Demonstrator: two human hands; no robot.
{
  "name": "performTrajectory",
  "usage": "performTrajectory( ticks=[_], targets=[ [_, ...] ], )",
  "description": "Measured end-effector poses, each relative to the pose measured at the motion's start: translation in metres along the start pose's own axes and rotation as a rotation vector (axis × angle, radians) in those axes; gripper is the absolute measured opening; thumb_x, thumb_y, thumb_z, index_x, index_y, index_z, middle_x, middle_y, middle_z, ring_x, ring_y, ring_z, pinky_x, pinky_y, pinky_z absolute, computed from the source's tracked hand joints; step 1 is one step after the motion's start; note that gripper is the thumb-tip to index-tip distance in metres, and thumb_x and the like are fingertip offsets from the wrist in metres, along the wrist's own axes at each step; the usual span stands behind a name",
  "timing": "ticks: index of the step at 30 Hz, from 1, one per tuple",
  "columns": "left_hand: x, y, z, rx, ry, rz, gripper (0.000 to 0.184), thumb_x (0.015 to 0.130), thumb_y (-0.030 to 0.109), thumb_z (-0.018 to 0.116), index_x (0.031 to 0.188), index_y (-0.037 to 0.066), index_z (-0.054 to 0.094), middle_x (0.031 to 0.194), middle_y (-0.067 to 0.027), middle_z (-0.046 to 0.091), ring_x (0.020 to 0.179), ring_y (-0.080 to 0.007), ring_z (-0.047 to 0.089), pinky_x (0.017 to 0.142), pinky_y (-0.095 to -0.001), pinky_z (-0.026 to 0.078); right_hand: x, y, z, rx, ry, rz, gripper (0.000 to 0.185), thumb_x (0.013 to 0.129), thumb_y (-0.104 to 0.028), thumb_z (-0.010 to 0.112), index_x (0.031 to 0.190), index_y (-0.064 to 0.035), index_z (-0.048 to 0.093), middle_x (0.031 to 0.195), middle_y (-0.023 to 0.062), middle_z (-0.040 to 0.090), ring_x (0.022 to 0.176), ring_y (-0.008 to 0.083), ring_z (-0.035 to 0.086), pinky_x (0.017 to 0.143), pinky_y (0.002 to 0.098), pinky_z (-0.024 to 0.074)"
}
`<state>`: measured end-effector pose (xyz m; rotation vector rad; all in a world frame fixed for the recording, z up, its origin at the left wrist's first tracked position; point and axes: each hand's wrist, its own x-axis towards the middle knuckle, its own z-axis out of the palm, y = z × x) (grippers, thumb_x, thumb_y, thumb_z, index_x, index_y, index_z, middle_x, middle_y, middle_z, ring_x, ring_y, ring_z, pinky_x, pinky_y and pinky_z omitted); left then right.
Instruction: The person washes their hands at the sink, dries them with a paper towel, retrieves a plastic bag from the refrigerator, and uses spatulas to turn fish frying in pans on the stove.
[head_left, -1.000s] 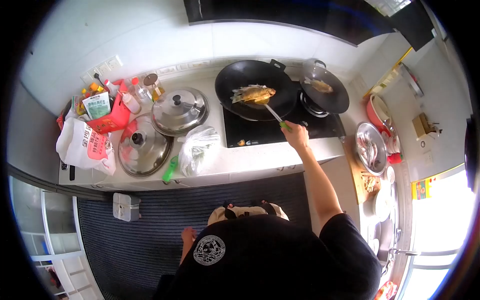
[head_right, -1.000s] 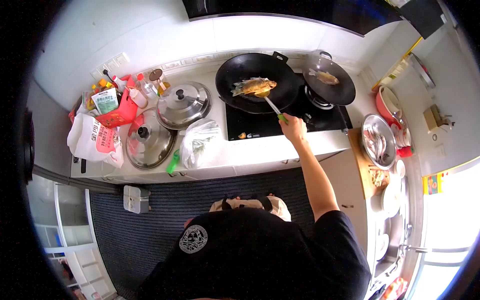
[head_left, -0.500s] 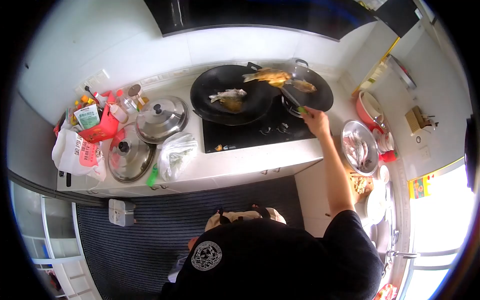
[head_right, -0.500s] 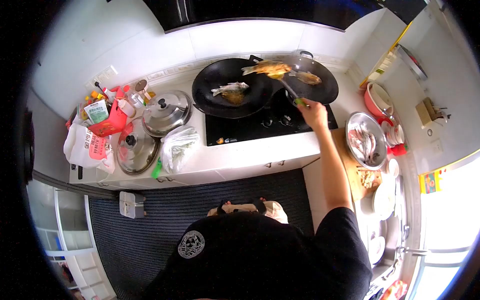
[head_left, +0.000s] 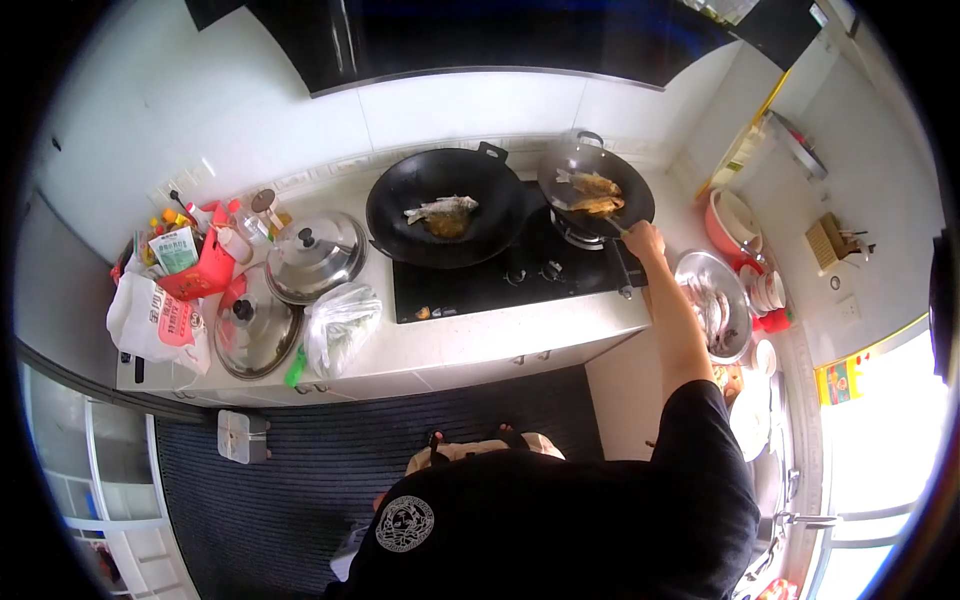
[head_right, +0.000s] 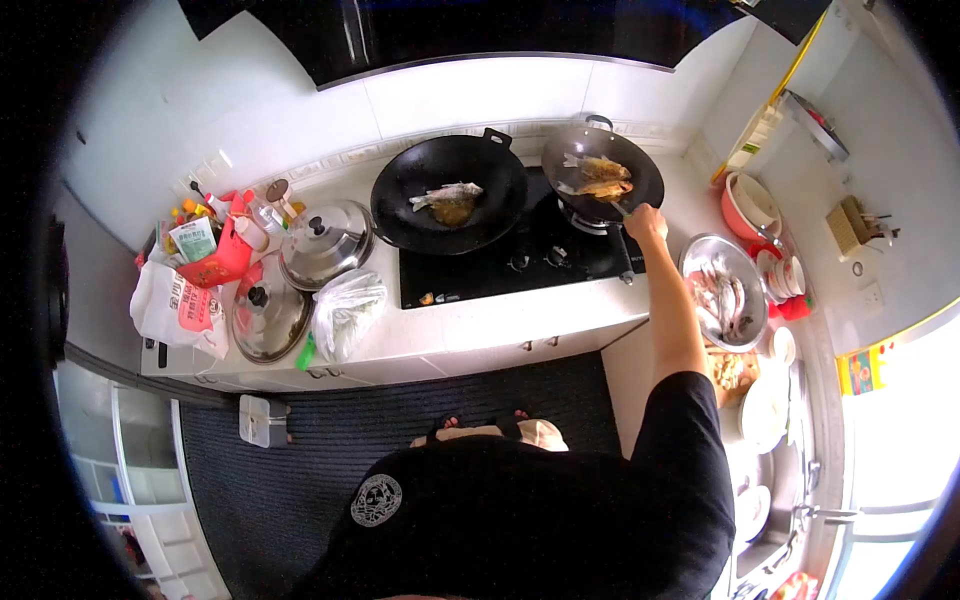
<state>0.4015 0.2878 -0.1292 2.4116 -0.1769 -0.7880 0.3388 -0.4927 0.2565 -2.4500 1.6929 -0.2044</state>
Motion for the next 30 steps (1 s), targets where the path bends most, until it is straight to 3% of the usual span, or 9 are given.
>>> performTrajectory(
  ticks=[5,9,12,16,19,22,24,26,30],
  targets=[
    [0.002,-0.001,-0.002,-0.018,-0.002,-0.024,0.024,0.075,0.023,0.051,0.075,0.001,0.059,0.067,-0.0099,0.062,0.051,-0.0206,0.057,0.047,-0.0349,0.043,-0.012,-0.018,-0.048,-0.186,-0.049,-0.028,0.031,0.071,-0.023,0.060,0.095,-0.0036,0.063,0.102,0.0187,0.059,0.096,0.0315,0.058,0.082,0.0379,0.0471],
    [0.010,-0.003,-0.005,-0.029,-0.008,-0.030,0.024,0.076,0.023,0.051,0.076,0.001,0.060,0.067,-0.0101,0.062,0.051,-0.0206,0.057,0.047,-0.0349,0.044,-0.018,-0.022,-0.066,-0.211,-0.017,-0.082,0.021,0.068,-0.017,0.057,0.082,-0.0034,0.066,0.084,0.0156,0.064,0.084,0.0298,0.062,0.075,0.0372,0.0491],
    [0.013,-0.007,-0.008,-0.023,-0.016,-0.019,0.024,0.076,0.023,0.051,0.077,0.000,0.060,0.068,-0.0102,0.062,0.051,-0.0206,0.057,0.047,-0.0348,0.044,-0.013,-0.037,-0.059,-0.216,-0.153,-0.026,0.032,0.072,-0.022,0.059,0.098,-0.0043,0.062,0.103,0.0191,0.059,0.098,0.0321,0.057,0.082,0.0389,0.0469],
    [0.022,-0.019,-0.020,0.004,-0.019,0.020,0.025,0.076,0.023,0.051,0.077,0.000,0.060,0.068,-0.0103,0.062,0.052,-0.0207,0.057,0.047,-0.0348,0.044,-0.026,-0.034,-0.050,-0.117,-0.060,0.008,0.029,0.069,-0.019,0.056,0.092,-0.0038,0.064,0.098,0.0194,0.061,0.093,0.0327,0.059,0.079,0.0394,0.0480],
    [0.028,-0.031,-0.026,0.042,-0.040,0.069,0.025,0.076,0.023,0.051,0.078,0.000,0.060,0.068,-0.0105,0.062,0.052,-0.0207,0.057,0.048,-0.0347,0.044,-0.045,-0.034,-0.077,-0.086,-0.184,0.038,0.026,0.068,-0.020,0.057,0.086,-0.0027,0.065,0.090,0.0193,0.063,0.087,0.0325,0.061,0.075,0.0392,0.0488],
    [0.036,-0.044,-0.037,0.057,-0.064,0.116,0.026,0.076,0.023,0.051,0.078,-0.001,0.060,0.068,-0.0106,0.063,0.052,-0.0207,0.057,0.048,-0.0347,0.044,-0.050,-0.025,-0.078,-0.113,-0.054,0.014,0.025,0.067,-0.021,0.057,0.080,-0.0015,0.065,0.080,0.0176,0.064,0.081,0.0307,0.063,0.072,0.0380,0.0492],
    [0.044,-0.052,-0.043,0.016,-0.084,0.121,0.026,0.076,0.023,0.051,0.078,-0.001,0.060,0.069,-0.0107,0.063,0.052,-0.0207,0.058,0.048,-0.0347,0.044,-0.047,-0.016,-0.075,-0.126,0.025,0.005,0.023,0.068,-0.027,0.056,0.065,-0.0069,0.066,0.054,0.0077,0.060,0.054,0.0186,0.061,0.058,0.0326,0.0492],
    [0.049,-0.060,-0.047,-0.135,-0.089,0.042,0.026,0.076,0.023,0.051,0.079,-0.001,0.060,0.069,-0.0108,0.063,0.052,-0.0207,0.058,0.048,-0.0347,0.044,-0.066,-0.022,-0.096,0.032,-0.055,-0.037,0.027,0.070,-0.031,0.060,0.074,-0.0048,0.067,0.057,0.0092,0.061,0.055,0.0208,0.062,0.055,0.0323,0.0496],
    [0.046,-0.059,-0.051,-0.402,-0.007,-0.151,0.025,0.076,0.023,0.051,0.082,0.001,0.062,0.070,-0.0115,0.063,0.053,-0.0203,0.058,0.049,-0.0351,0.044,-0.113,-0.068,-0.121,0.224,-0.087,-0.086,0.030,0.073,-0.034,0.061,0.091,-0.0112,0.068,0.053,0.0037,0.058,0.043,0.0097,0.053,0.043,0.0241,0.0432]
  ],
)
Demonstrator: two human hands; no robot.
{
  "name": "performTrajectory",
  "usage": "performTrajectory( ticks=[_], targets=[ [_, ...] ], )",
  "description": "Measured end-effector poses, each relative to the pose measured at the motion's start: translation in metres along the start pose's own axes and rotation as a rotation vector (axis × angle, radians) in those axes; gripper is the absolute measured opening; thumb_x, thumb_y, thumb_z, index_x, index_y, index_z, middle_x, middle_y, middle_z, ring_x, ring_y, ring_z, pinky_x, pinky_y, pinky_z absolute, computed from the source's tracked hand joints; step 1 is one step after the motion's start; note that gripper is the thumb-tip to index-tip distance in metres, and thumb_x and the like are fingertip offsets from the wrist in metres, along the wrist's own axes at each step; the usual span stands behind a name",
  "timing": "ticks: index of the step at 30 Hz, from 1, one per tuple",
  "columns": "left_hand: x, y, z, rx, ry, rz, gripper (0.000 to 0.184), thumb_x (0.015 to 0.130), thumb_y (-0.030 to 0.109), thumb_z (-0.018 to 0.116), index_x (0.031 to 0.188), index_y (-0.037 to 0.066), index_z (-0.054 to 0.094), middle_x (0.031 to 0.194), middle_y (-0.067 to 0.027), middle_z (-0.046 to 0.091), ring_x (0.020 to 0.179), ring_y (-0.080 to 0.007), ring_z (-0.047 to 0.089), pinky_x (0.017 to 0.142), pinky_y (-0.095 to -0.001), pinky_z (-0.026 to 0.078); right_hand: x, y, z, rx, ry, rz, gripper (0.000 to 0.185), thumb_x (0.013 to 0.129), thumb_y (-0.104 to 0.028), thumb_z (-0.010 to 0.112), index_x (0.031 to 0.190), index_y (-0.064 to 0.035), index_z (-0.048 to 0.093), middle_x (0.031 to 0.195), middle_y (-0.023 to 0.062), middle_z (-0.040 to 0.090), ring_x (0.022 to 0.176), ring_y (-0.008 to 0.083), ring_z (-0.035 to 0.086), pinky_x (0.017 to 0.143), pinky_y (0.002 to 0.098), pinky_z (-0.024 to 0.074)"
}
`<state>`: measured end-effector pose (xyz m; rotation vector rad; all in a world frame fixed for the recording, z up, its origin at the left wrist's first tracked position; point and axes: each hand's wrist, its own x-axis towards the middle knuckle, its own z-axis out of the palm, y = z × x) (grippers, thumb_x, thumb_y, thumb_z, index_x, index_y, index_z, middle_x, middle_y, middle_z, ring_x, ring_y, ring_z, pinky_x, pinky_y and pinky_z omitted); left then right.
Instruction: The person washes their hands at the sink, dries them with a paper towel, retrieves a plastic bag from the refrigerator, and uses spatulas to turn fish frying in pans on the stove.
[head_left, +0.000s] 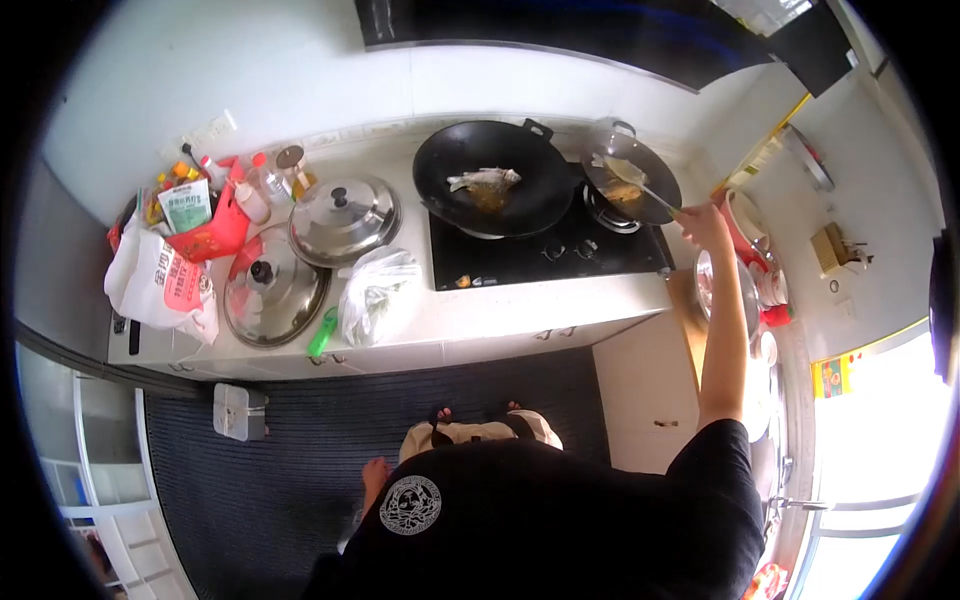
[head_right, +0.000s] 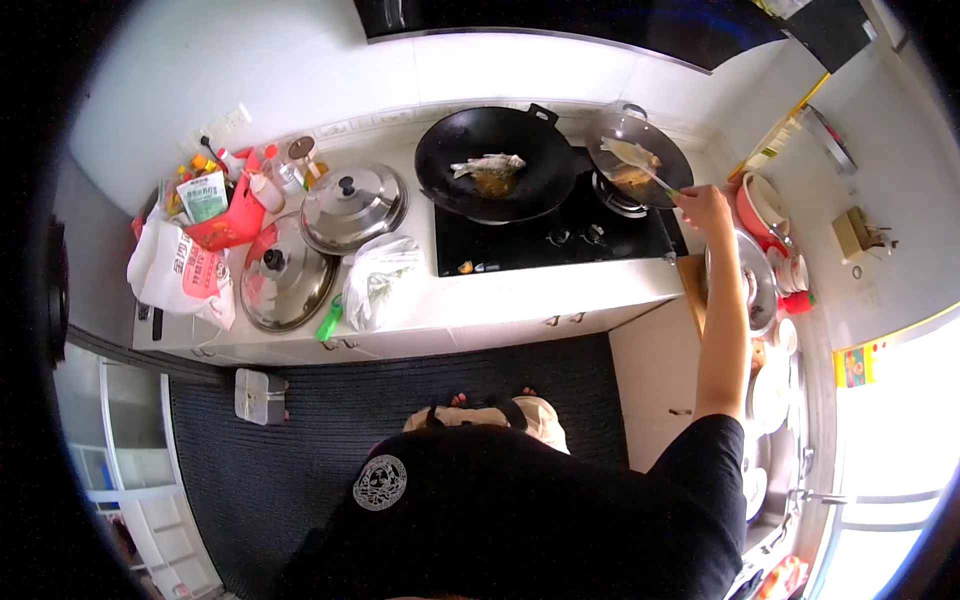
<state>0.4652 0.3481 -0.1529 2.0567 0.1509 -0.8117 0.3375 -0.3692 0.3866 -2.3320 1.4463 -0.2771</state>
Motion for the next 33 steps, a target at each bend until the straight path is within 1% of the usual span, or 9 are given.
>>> performTrajectory(
  ticks=[3,8,12,13,15,18,20,25,33],
  targets=[
    [0.000,-0.016,-0.006,-0.253,-0.035,-0.153,0.026,0.076,0.023,0.050,0.083,0.002,0.062,0.066,-0.0116,0.062,0.050,-0.0192,0.056,0.048,-0.0345,0.044,-0.009,-0.047,0.024,0.039,-0.150,-0.049,0.029,0.075,-0.031,0.060,0.098,-0.0136,0.066,0.056,0.0003,0.057,0.041,0.0061,0.043,0.036,0.0211,0.0349],
    [-0.022,-0.020,-0.028,0.053,0.022,-0.078,0.023,0.075,0.019,0.048,0.067,0.003,0.061,0.065,-0.0100,0.061,0.050,-0.0219,0.054,0.048,-0.0358,0.041,-0.003,-0.113,0.102,-0.022,-0.341,-0.142,0.023,0.072,-0.029,0.063,0.082,-0.0089,0.068,0.054,0.0048,0.058,0.041,0.0114,0.050,0.039,0.0246,0.0404],
    [-0.035,-0.047,-0.036,0.161,0.054,0.077,0.024,0.073,0.021,0.048,0.059,0.004,0.054,0.060,-0.0134,0.056,0.055,-0.0281,0.056,0.051,-0.0391,0.041,-0.001,-0.149,0.145,-0.275,-0.329,-0.216,0.020,0.066,-0.024,0.061,0.060,-0.0053,0.063,0.056,0.0079,0.062,0.059,0.0217,0.063,0.060,0.0315,0.0507],
    [-0.037,-0.058,-0.039,0.751,0.124,0.498,0.025,0.074,0.023,0.048,0.058,0.004,0.052,0.062,-0.0157,0.056,0.059,-0.0317,0.057,0.055,-0.0418,0.043,0.000,-0.154,0.157,-0.332,-0.310,-0.184,0.019,0.064,-0.022,0.059,0.059,-0.0039,0.063,0.055,0.0084,0.061,0.062,0.0228,0.064,0.063,0.0323,0.0509],
    [-0.047,-0.065,-0.038,0.864,0.162,0.577,0.025,0.074,0.023,0.048,0.059,0.004,0.053,0.063,-0.0153,0.057,0.059,-0.0317,0.057,0.055,-0.0419,0.043,-0.003,-0.162,0.173,-0.307,-0.306,-0.180,0.019,0.066,-0.019,0.057,0.066,-0.0010,0.063,0.061,0.0125,0.063,0.070,0.0267,0.064,0.069,0.0348,0.0505],
    [-0.052,-0.068,-0.035,0.672,0.124,0.348,0.024,0.073,0.024,0.049,0.059,0.005,0.053,0.063,-0.0147,0.057,0.060,-0.0318,0.057,0.055,-0.0421,0.043,0.000,-0.162,0.218,-0.269,-0.036,-0.259,0.024,0.070,-0.019,0.056,0.082,0.0007,0.062,0.086,0.0205,0.062,0.084,0.0361,0.060,0.075,0.0404,0.0489],
    [-0.053,-0.065,-0.036,0.569,0.112,0.252,0.024,0.073,0.024,0.050,0.060,0.005,0.054,0.063,-0.0143,0.057,0.061,-0.0319,0.057,0.055,-0.0422,0.043,0.012,-0.163,0.244,-0.217,-0.032,-0.271,0.025,0.073,-0.019,0.055,0.086,0.0013,0.061,0.092,0.0218,0.061,0.086,0.0380,0.059,0.075,0.0419,0.0483],
    [-0.054,-0.059,-0.042,0.440,0.119,0.125,0.023,0.073,0.025,0.051,0.061,0.006,0.055,0.064,-0.0133,0.058,0.062,-0.0320,0.057,0.056,-0.0425,0.043,0.027,-0.168,0.267,-0.081,0.068,-0.212,0.021,0.077,-0.030,0.057,0.090,-0.0167,0.066,0.088,0.0149,0.063,0.085,0.0344,0.059,0.075,0.0429,0.0473],
    [-0.046,-0.049,-0.051,0.408,0.131,0.070,0.021,0.072,0.026,0.053,0.062,0.007,0.057,0.065,-0.0118,0.058,0.065,-0.0322,0.057,0.056,-0.0429,0.044,0.025,-0.162,0.264,0.051,0.109,-0.237,0.024,0.077,-0.030,0.057,0.096,-0.0171,0.064,0.086,0.0159,0.062,0.082,0.0352,0.059,0.072,0.0433,0.0473]
  ],
)
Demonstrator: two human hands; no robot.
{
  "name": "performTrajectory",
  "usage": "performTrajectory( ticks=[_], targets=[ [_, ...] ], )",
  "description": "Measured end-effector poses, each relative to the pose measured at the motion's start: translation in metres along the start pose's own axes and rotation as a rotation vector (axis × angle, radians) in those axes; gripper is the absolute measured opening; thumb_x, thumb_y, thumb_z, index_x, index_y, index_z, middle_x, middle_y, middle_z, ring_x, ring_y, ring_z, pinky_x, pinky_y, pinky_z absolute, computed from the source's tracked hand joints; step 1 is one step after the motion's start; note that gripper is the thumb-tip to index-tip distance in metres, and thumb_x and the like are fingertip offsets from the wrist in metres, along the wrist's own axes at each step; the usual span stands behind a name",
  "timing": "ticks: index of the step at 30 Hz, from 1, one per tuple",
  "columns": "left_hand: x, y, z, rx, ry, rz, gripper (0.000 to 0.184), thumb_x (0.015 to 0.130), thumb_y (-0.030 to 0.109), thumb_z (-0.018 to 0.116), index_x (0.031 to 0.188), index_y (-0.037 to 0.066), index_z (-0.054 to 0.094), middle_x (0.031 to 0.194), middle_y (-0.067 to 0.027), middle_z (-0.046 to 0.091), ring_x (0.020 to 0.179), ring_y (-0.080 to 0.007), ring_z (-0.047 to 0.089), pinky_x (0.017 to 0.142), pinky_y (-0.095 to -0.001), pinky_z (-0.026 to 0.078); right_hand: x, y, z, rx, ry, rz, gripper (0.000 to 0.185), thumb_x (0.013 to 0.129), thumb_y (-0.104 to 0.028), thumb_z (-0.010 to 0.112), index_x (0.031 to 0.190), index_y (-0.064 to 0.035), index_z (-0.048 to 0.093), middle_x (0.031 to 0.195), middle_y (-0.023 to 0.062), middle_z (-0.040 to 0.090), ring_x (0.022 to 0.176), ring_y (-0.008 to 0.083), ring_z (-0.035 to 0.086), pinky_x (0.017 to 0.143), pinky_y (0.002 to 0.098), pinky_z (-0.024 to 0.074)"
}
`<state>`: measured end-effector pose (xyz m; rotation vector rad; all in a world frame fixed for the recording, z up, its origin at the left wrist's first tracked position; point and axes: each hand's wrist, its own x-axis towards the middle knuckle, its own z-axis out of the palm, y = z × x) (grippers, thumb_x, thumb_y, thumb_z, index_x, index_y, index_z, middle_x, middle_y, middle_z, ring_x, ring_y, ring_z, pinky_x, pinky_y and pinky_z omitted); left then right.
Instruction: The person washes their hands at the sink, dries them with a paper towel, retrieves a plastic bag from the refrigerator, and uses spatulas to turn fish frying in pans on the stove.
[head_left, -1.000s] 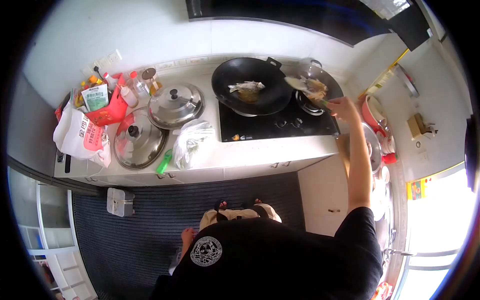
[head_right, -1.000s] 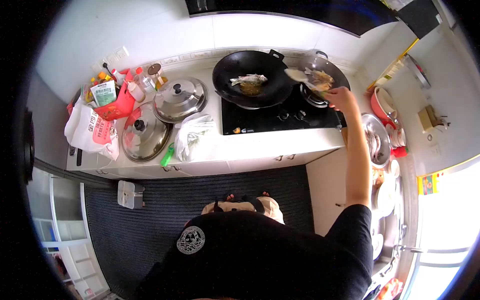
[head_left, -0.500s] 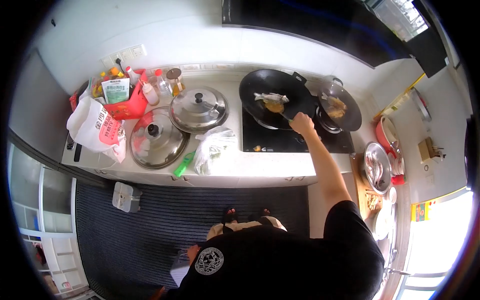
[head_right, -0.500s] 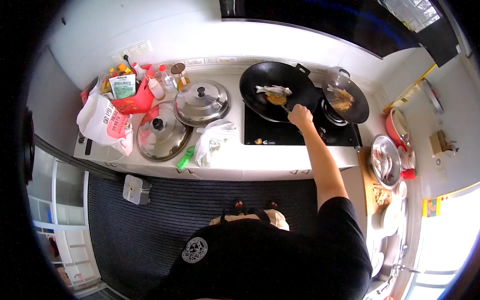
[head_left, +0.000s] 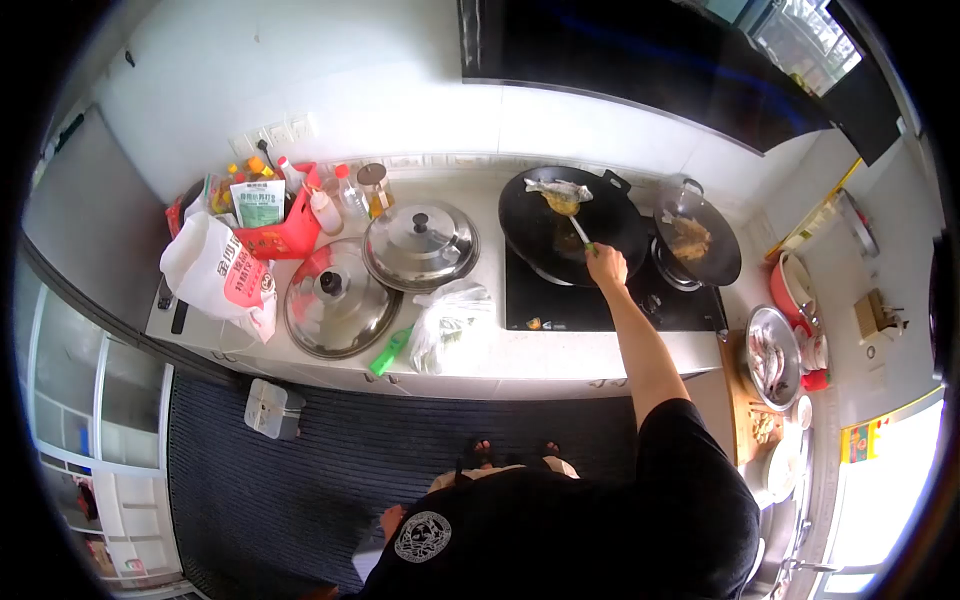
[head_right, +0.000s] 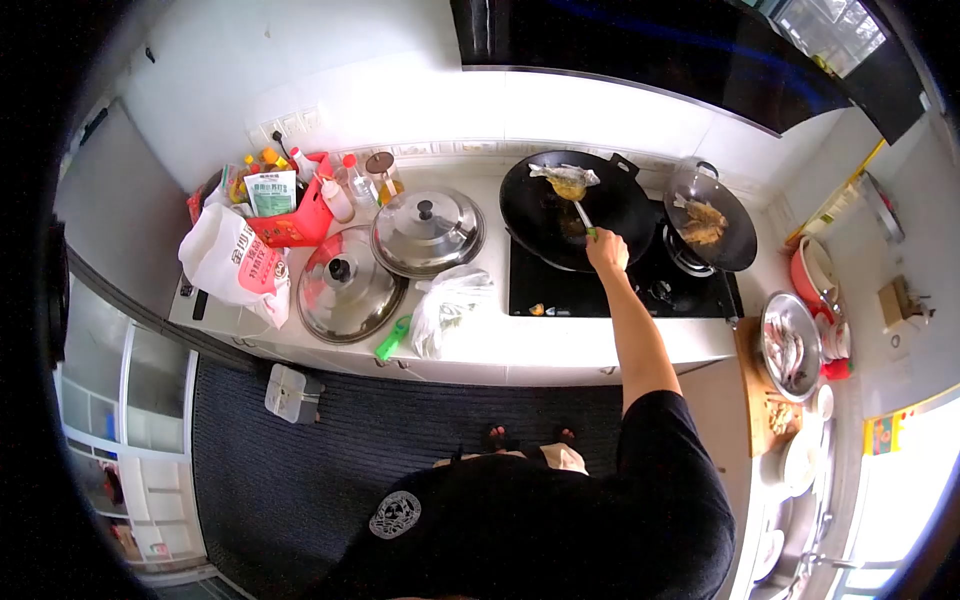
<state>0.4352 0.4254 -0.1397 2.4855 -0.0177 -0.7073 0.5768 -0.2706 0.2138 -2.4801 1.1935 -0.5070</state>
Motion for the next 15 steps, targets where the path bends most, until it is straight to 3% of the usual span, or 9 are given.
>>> performTrajectory(
  ticks=[8,15],
  targets=[
    [0.017,0.008,0.005,0.195,-0.040,0.134,0.020,0.071,0.027,0.055,0.064,0.009,0.059,0.066,-0.0102,0.059,0.067,-0.0324,0.058,0.057,-0.0434,0.045,-0.035,0.024,-0.042,-0.041,0.039,-0.046,0.024,0.076,-0.031,0.059,0.096,-0.0175,0.064,0.081,0.0155,0.063,0.079,0.0349,0.060,0.069,0.0426,0.0482],
    [0.048,0.022,0.021,0.656,-0.060,0.377,0.019,0.070,0.029,0.057,0.065,0.010,0.060,0.067,-0.0088,0.060,0.069,-0.0325,0.058,0.058,-0.0438,0.045,-0.061,0.054,-0.107,0.002,0.058,-0.044,0.031,0.074,-0.032,0.062,0.098,-0.0131,0.065,0.083,0.0156,0.063,0.078,0.0318,0.061,0.069,0.0383,0.0487]
  ],
)
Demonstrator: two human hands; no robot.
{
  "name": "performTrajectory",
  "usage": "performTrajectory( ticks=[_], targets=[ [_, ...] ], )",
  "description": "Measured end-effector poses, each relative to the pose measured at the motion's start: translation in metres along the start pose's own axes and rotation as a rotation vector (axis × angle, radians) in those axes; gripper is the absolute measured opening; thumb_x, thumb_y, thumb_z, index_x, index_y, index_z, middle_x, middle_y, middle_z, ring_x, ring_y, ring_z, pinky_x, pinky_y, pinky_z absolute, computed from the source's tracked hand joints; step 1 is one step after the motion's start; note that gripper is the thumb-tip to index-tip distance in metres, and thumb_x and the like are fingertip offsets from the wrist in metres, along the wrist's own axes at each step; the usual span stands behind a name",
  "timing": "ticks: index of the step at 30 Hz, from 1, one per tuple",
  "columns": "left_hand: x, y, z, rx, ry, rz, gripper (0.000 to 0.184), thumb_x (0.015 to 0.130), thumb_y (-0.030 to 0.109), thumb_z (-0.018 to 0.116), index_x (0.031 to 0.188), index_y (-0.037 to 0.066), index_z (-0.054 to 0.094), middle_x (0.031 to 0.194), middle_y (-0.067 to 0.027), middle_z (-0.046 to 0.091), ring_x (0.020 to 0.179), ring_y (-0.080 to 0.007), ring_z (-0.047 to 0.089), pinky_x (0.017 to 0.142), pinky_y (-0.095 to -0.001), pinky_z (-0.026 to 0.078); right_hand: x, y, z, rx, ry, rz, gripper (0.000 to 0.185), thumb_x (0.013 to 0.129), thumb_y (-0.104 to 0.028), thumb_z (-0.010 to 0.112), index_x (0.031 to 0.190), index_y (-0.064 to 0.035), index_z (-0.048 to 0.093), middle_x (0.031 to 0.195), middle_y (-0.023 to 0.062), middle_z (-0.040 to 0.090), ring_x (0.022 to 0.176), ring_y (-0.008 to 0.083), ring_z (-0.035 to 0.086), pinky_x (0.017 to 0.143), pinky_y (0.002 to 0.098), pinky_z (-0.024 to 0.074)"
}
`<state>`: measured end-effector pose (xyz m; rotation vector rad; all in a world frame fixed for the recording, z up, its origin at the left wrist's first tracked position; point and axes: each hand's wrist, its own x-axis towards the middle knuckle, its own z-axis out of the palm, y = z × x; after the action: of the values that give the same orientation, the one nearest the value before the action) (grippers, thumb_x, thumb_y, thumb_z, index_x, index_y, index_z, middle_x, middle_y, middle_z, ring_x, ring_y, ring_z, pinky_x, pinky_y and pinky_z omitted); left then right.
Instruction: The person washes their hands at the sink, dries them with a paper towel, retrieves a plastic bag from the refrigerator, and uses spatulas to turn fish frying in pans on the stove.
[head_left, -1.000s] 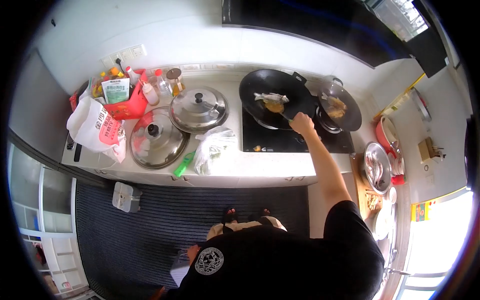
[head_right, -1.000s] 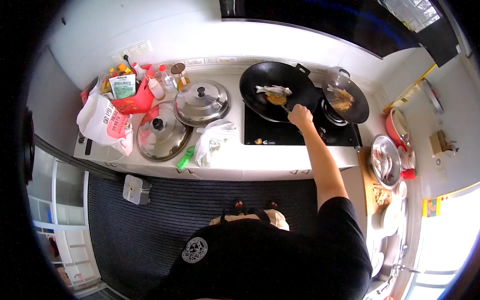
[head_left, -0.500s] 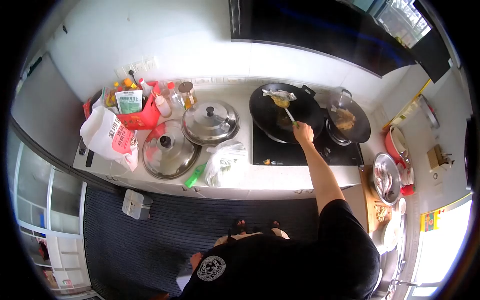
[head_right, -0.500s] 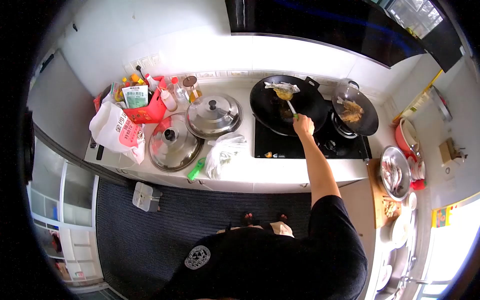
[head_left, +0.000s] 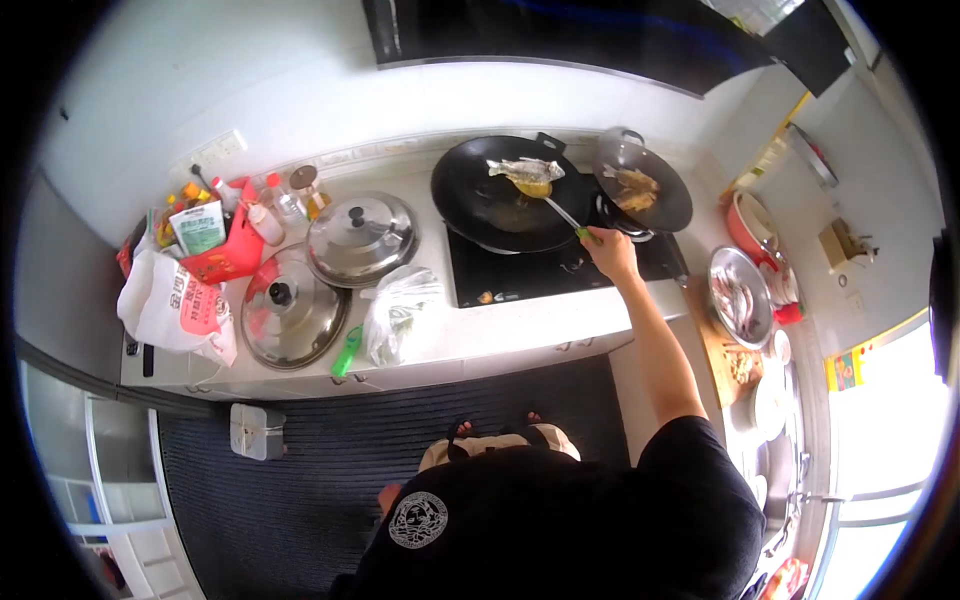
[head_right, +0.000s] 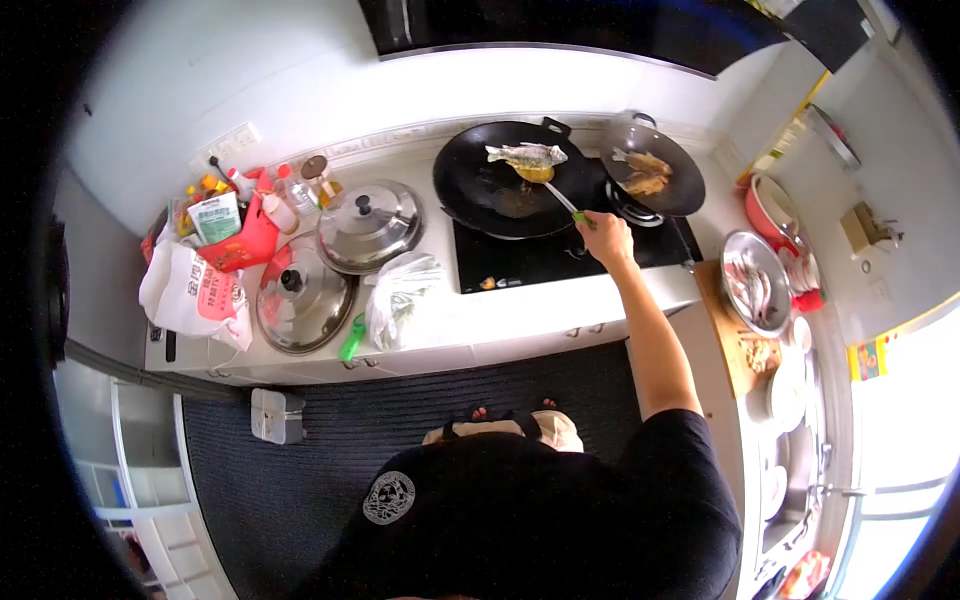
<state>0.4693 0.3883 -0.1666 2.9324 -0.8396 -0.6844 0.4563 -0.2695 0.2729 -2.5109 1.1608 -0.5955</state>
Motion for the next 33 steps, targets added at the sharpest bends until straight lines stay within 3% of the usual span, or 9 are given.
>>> performTrajectory(
  ticks=[6,9,12,13,15,18,24,31,33],
  targets=[
    [0.032,0.002,-0.025,-0.112,0.031,0.156,0.019,0.069,0.029,0.060,0.074,0.010,0.060,0.074,-0.0108,0.061,0.068,-0.0314,0.059,0.057,-0.0415,0.047,-0.009,0.037,-0.078,0.039,-0.041,0.115,0.033,0.074,-0.035,0.062,0.099,-0.0137,0.065,0.076,0.0139,0.064,0.073,0.0300,0.062,0.068,0.0362,0.0486],
    [0.044,0.008,-0.010,-1.441,-0.138,-0.545,0.016,0.070,0.023,0.059,0.075,0.008,0.060,0.074,-0.0128,0.061,0.062,-0.0310,0.058,0.054,-0.0390,0.046,-0.010,0.072,-0.113,-0.043,-0.014,0.131,0.033,0.074,-0.035,0.061,0.101,-0.0158,0.064,0.079,0.0168,0.063,0.077,0.0313,0.061,0.070,0.0377,0.0477],
    [0.045,0.030,-0.012,-1.482,-0.062,-0.669,0.013,0.071,0.017,0.056,0.076,0.007,0.061,0.073,-0.0158,0.061,0.055,-0.0302,0.055,0.051,-0.0380,0.044,-0.015,0.093,-0.147,-0.117,0.014,0.146,0.033,0.074,-0.033,0.062,0.101,-0.0155,0.064,0.083,0.0179,0.062,0.081,0.0322,0.061,0.074,0.0384,0.0471],
    [0.045,0.033,-0.012,-1.095,0.021,-0.357,0.013,0.071,0.017,0.055,0.077,0.007,0.061,0.072,-0.0162,0.061,0.055,-0.0299,0.055,0.051,-0.0382,0.043,-0.013,0.111,-0.150,-0.157,0.035,0.106,0.034,0.075,-0.032,0.062,0.102,-0.0111,0.063,0.069,0.0164,0.062,0.069,0.0258,0.062,0.065,0.0345,0.0468],
    [0.041,0.031,-0.007,-0.292,0.168,0.229,0.015,0.071,0.016,0.054,0.079,0.007,0.062,0.071,-0.0172,0.061,0.055,-0.0292,0.054,0.051,-0.0386,0.042,-0.009,0.136,-0.155,-0.193,0.014,0.118,0.034,0.074,-0.031,0.062,0.101,-0.0111,0.064,0.071,0.0164,0.062,0.071,0.0261,0.062,0.067,0.0350,0.0466],
    [0.042,0.046,0.005,-0.590,0.031,-0.076,0.015,0.072,0.016,0.053,0.078,0.006,0.062,0.069,-0.0174,0.060,0.056,-0.0313,0.055,0.051,-0.0406,0.042,0.001,0.179,-0.149,-0.226,-0.010,0.152,0.034,0.072,-0.031,0.062,0.099,-0.0107,0.065,0.076,0.0160,0.063,0.073,0.0270,0.062,0.069,0.0355,0.0464],
    [0.032,0.077,0.004,-0.660,-0.002,-0.165,0.017,0.073,0.016,0.052,0.079,0.005,0.062,0.069,-0.0163,0.061,0.057,-0.0292,0.056,0.052,-0.0388,0.043,0.027,0.234,-0.137,-0.183,-0.104,0.188,0.027,0.070,-0.030,0.065,0.093,-0.0146,0.068,0.074,0.0144,0.064,0.068,0.0265,0.063,0.068,0.0343,0.0494],
    [0.016,0.104,0.006,-0.723,-0.006,-0.242,0.017,0.073,0.017,0.052,0.079,0.004,0.062,0.069,-0.0157,0.061,0.057,-0.0281,0.057,0.052,-0.0378,0.044,0.099,0.240,-0.169,-0.094,-0.492,0.277,0.024,0.069,-0.029,0.065,0.078,-0.0060,0.068,0.056,0.0078,0.060,0.038,0.0147,0.050,0.034,0.0274,0.0381],
    [0.012,0.109,0.007,-0.730,-0.010,-0.254,0.018,0.073,0.017,0.052,0.079,0.003,0.062,0.069,-0.0156,0.061,0.057,-0.0278,0.057,0.052,-0.0376,0.044,0.121,0.222,-0.175,-0.193,-0.546,0.331,0.024,0.067,-0.027,0.067,0.072,-0.0026,0.067,0.054,0.0090,0.060,0.040,0.0149,0.052,0.037,0.0280,0.0404]
  ],
)
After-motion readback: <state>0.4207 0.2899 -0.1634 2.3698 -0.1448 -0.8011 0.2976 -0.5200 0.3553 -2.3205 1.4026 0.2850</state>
